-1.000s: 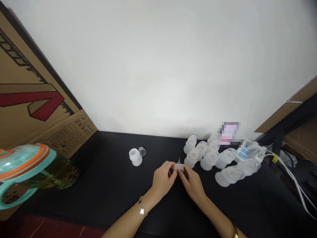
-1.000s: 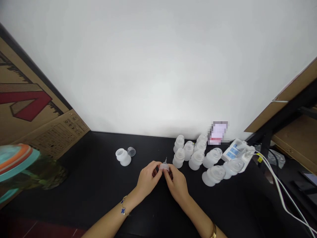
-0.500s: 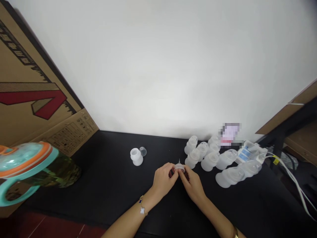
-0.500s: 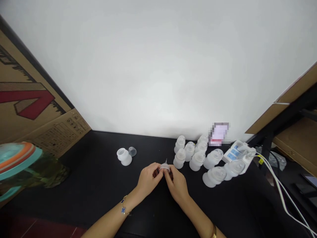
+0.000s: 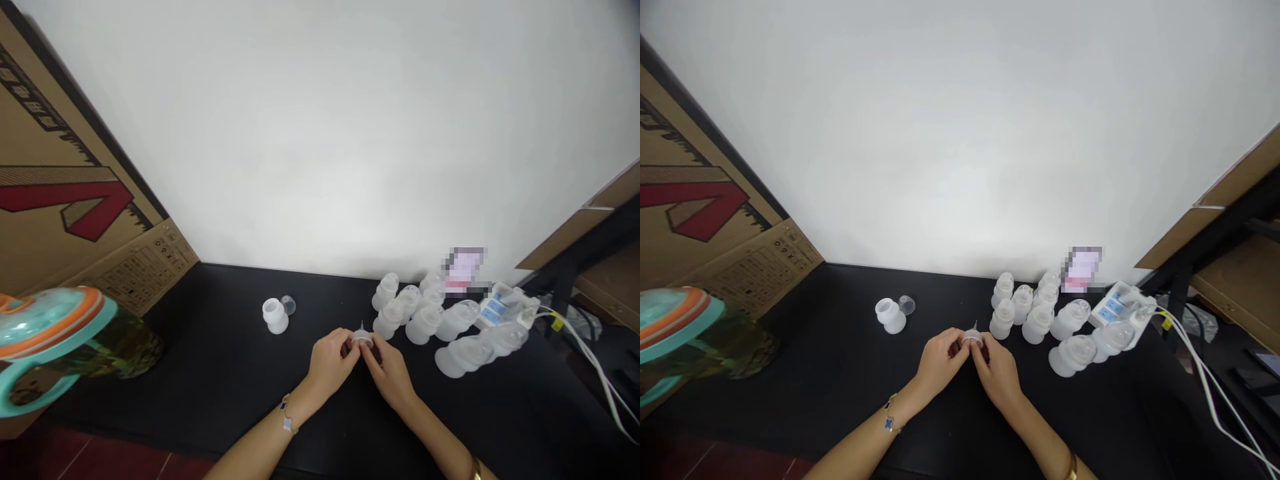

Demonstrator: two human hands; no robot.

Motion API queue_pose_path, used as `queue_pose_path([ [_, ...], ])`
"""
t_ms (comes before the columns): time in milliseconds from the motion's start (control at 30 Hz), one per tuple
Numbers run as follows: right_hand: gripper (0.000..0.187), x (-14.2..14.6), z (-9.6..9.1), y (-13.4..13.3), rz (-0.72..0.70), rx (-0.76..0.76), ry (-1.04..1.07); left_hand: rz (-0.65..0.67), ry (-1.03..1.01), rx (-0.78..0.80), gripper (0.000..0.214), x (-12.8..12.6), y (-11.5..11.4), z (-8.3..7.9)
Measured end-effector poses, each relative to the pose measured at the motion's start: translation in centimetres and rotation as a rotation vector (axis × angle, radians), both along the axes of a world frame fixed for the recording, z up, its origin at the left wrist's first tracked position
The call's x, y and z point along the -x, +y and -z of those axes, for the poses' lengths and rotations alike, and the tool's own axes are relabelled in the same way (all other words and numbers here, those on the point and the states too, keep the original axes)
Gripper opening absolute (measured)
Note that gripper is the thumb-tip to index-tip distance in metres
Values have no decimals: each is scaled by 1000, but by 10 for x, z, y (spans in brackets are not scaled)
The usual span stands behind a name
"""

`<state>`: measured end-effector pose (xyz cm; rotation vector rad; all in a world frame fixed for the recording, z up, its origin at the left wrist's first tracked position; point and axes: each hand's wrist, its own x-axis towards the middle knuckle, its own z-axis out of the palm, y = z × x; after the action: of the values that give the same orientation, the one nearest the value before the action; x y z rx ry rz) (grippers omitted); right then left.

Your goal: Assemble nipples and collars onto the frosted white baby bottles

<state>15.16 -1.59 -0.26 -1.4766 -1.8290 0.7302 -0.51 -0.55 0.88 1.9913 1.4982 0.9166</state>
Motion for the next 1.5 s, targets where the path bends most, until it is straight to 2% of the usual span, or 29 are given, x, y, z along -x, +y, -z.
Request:
queue_pose_path([
  [733,34,1,1,0,12,-19,-31,-5,5,8,20,0,1,4],
  [1500,34,0,3,0,13,24,-26,-7,18,10,20,0,1,4],
])
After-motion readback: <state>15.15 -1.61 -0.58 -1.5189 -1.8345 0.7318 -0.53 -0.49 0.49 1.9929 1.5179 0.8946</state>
